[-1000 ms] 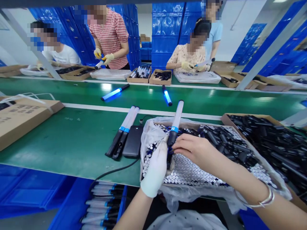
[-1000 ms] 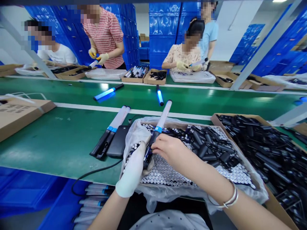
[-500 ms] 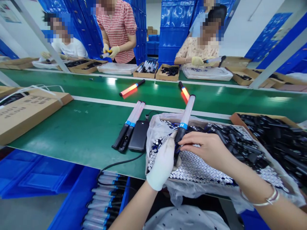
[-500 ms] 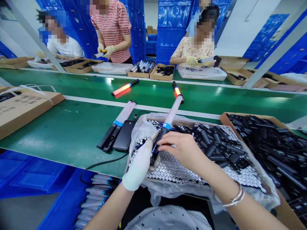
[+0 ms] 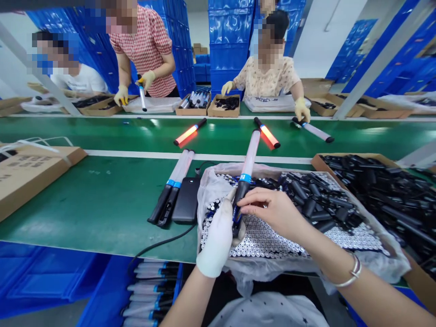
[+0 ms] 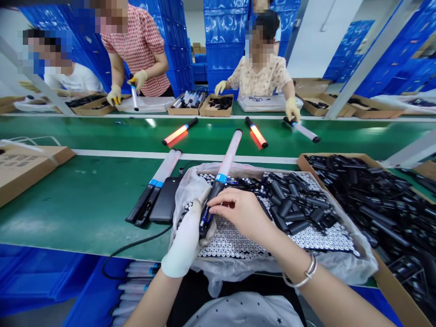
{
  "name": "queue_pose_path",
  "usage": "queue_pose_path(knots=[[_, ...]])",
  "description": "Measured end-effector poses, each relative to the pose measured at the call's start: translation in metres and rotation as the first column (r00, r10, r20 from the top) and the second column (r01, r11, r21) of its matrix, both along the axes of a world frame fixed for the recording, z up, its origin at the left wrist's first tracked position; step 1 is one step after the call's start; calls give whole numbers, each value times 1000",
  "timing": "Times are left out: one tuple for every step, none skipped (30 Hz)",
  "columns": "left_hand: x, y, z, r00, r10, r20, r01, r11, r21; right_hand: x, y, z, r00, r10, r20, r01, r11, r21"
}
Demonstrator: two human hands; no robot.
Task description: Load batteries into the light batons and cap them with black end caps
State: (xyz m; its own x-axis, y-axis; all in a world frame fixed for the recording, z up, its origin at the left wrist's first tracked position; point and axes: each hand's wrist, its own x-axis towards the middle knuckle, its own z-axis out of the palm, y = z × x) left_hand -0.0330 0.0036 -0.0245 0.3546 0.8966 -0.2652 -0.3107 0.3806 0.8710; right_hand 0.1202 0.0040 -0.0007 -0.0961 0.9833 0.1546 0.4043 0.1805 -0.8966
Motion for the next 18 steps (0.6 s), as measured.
queue_pose_path(knots=[[0, 0, -1, 1000, -1, -16, 1, 1000, 15, 0, 0, 0, 1000, 12, -3, -12, 1000, 3], [0, 0, -2, 1000, -6, -29, 7, 1000, 28, 0, 0, -1, 1000, 22, -9, -22, 1000, 3], [0, 0, -4, 999, -14, -38, 15, 999, 39, -1, 0, -3, 1000, 20, -17, -20, 1000, 1], [-1, 0, -5, 999, -20, -39, 22, 999, 40, -2, 0, -5, 1000, 6, -25, -6, 1000, -2], [-1, 0, -7, 999, -28, -34, 29, 999, 36, -5, -1, -7, 999, -16, -34, 16, 1000, -4], [-2, 0, -8, 999, -31, -30, 32, 999, 29, -8, -1, -9, 998, -45, -47, 45, 999, -5], [-2, 0, -8, 999, -27, -32, 27, 999, 19, -12, -2, -12, 995, -74, -64, 74, 997, -8], [-2, 0, -8, 999, -16, -40, 16, 1000, 9, -16, -4, -14, 991, -100, -86, 98, 995, -21], [-2, 0, -7, 999, -2, -54, 2, 1000, -3, -20, -5, -16, 986, -119, -121, 114, 992, -45], [-2, -1, -5, 997, 7, -71, -8, 1000, -9, -23, -7, -17, 976, -135, -171, 124, 990, -75], [-1, -1, -3, 996, 16, -87, -17, 1000, -10, -24, -10, -17, 959, -156, -236, 135, 985, -103], [-1, -1, 0, 994, 24, -103, -26, 1000, -13, -22, -14, -17, 936, -180, -304, 149, 981, -123], [0, -1, 4, 993, 32, -113, -34, 999, -19, -17, -20, -15, 910, -205, -361, 170, 977, -127], [1, -2, 7, 991, 48, -128, -52, 998, -29, -7, -27, -11, 890, -231, -393, 199, 973, -121], [1, -2, 10, 986, 71, -148, -79, 996, -45, 7, -35, -7, 880, -265, -394, 243, 964, -107], [2, -2, 13, 980, 101, -171, -114, 991, -64, 27, -44, -2, 881, -310, -358, 297, 950, -90], [2, -2, 14, 972, 135, -192, -153, 985, -80, 51, -52, 4, 888, -364, -280, 360, 930, -70], [2, -1, 15, 964, 161, -210, -183, 979, -91, 79, -59, 9, 878, -444, -177, 445, 895, -36]])
